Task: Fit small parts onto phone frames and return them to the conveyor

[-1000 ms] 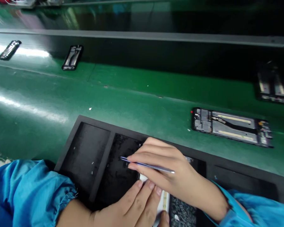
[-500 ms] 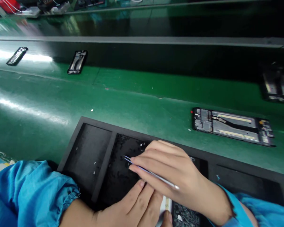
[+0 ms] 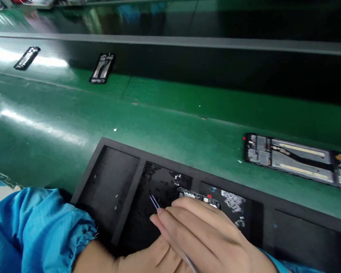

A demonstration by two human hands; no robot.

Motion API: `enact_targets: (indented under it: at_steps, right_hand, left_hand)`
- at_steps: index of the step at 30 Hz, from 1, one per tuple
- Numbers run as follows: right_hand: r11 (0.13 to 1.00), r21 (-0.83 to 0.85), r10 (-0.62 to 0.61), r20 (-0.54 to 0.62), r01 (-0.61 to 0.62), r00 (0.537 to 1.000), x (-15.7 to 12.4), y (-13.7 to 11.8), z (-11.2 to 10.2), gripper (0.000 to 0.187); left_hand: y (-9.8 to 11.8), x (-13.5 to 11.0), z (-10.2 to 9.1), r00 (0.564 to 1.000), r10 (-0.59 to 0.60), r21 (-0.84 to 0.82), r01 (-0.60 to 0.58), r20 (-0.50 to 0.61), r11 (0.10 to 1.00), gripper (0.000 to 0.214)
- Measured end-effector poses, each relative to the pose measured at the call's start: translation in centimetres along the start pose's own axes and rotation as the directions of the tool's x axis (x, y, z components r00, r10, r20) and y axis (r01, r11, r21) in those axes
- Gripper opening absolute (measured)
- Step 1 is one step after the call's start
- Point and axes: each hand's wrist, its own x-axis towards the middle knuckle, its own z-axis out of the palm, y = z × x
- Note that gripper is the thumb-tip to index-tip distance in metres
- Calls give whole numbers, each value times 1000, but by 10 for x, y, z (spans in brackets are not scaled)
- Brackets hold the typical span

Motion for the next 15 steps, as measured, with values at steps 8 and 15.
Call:
enact_targets:
  at_steps: [8, 15]
  right_hand:
    - [988, -13, -151, -15, 151, 988, 14, 4, -5, 39]
    - [971, 140, 205, -74, -194, 976, 29, 1, -41, 19]
  left_hand:
    - [1, -2, -1, 997, 47, 27, -49, 66, 998, 31]
    - [-16, 5, -15, 993, 103, 33, -105, 62, 994, 26]
